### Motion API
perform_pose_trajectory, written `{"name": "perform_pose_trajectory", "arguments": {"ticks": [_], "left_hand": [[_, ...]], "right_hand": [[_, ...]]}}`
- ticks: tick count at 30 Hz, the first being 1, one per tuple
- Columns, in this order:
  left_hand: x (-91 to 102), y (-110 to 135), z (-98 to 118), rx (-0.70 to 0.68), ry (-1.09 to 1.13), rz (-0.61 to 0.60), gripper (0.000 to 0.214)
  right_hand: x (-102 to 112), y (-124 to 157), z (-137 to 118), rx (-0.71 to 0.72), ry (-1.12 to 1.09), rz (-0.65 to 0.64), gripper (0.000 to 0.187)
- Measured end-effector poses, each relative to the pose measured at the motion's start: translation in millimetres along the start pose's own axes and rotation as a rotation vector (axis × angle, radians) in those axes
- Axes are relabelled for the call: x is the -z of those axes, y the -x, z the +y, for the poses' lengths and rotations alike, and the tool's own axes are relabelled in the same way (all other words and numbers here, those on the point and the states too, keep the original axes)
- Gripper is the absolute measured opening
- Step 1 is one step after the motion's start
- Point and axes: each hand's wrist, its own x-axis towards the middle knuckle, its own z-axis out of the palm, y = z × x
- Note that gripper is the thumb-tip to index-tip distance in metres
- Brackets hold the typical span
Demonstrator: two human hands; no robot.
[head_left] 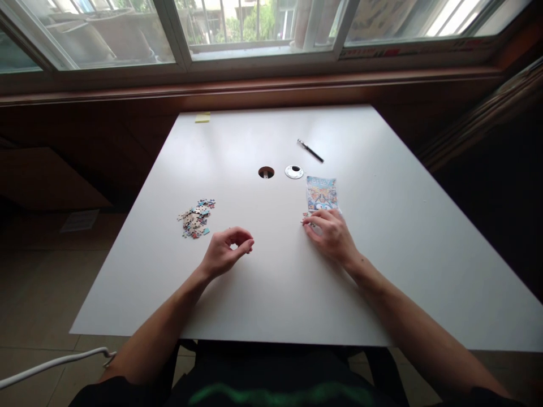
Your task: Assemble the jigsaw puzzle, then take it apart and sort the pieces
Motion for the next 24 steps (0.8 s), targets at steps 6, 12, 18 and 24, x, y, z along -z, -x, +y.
{"name": "perform_pose_trajectory", "arguments": {"ticks": [6,12,18,24], "left_hand": [[59.1,-15,-13,-0.086,-0.739,0.461,0.012],[84.4,-18,-38,0.098,-1.179,0.573,0.027],[86.2,-18,-45,0.121,-1.150,0.525,0.022],[87.2,-18,-45,0.116,-1.116,0.537,0.019]], "right_hand": [[-4,2,7,-0.055,0.050,0.020,0.016],[-1,1,3,-0.024,0.020,0.026,0.015],[1,1,-2,0.049,-0.046,0.018,0.013],[0,2,-3,0.080,-0.067,-0.014,0.013]]}}
